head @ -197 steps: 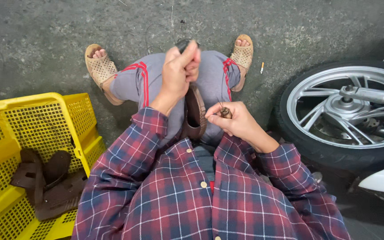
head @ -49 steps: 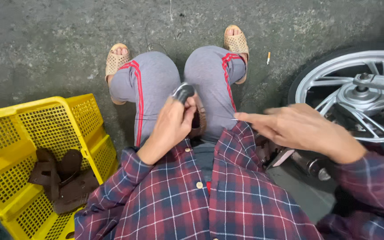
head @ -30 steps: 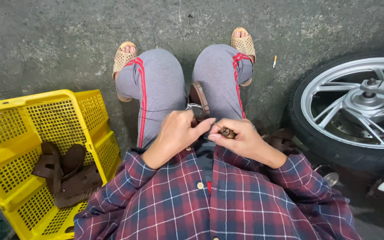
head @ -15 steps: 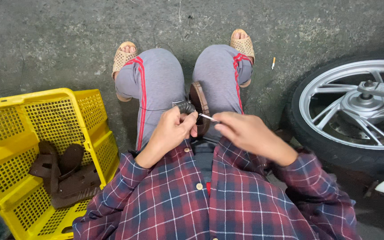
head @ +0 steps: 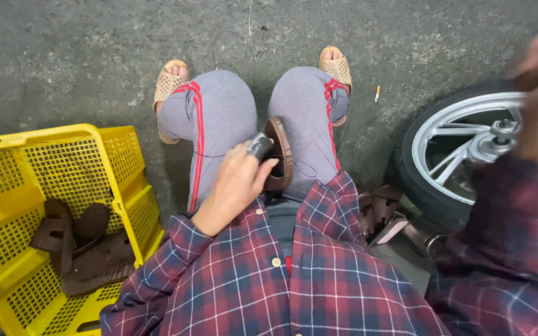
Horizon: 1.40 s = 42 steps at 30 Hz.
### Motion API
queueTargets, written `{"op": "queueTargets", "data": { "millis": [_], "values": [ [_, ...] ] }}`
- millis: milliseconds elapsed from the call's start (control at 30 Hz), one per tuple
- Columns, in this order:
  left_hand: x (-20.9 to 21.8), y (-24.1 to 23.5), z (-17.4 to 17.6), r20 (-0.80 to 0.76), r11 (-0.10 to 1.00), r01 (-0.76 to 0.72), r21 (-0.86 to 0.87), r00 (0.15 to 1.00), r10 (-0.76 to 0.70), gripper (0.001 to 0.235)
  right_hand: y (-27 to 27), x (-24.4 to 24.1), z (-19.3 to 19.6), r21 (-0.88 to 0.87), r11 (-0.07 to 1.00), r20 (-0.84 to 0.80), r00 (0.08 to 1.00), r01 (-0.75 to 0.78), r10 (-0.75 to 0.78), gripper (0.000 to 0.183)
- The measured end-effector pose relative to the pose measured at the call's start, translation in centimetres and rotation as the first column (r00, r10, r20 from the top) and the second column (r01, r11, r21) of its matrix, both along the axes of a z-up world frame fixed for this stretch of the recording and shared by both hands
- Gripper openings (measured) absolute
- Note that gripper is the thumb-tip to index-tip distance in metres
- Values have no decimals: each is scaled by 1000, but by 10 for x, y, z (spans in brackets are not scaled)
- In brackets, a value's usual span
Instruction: The person sits on the ground and sews a brown sandal using a needle and thread. They repeatedly push the needle through the sandal's sole and pull the thread to secure the stitching.
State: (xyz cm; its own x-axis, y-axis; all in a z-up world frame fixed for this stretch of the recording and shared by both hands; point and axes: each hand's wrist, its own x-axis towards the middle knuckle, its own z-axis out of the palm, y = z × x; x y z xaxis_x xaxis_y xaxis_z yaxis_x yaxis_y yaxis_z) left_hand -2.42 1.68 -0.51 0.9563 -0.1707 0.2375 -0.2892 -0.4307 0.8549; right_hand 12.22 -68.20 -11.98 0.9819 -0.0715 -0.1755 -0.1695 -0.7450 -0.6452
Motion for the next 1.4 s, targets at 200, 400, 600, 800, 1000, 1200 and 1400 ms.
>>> {"op": "queueTargets", "data": {
  "millis": [200, 400, 600, 800, 1000, 1200, 1400],
  "values": [
    [-12, 0, -45, 74, 880, 47, 473, 993, -93, 36, 467, -81, 150, 203, 732, 53, 754, -650, 655, 45],
    [10, 15, -25, -208, 946, 321, -33, 924, -321, 39, 478, -94, 112, -27, 688, 20, 688, -725, 726, 23],
    [30, 9, -27, -407, 523, -199, -829, 856, -318, 28, 487, -82, 124, 626, 746, -453, 672, -229, 586, 6],
    [72, -2, -30, -496, 252, -431, -866, 798, -342, 35, 488, -99, 130, 772, 582, -566, 693, 255, 447, 11],
    [114, -14, -6, -574, 148, -567, -810, 717, -397, 38, 492, -97, 137, 565, 820, -562, 686, -90, 462, 10],
    [136, -26, -32, -632, 153, -618, -772, 715, -299, 37, 504, -93, 142, 568, 822, -546, 730, -40, 412, 9],
    [120, 4, -24, -511, 86, -533, -842, 735, -446, 33, 496, -93, 143, 618, 786, -573, 679, -9, 459, 10]
  ]
}}
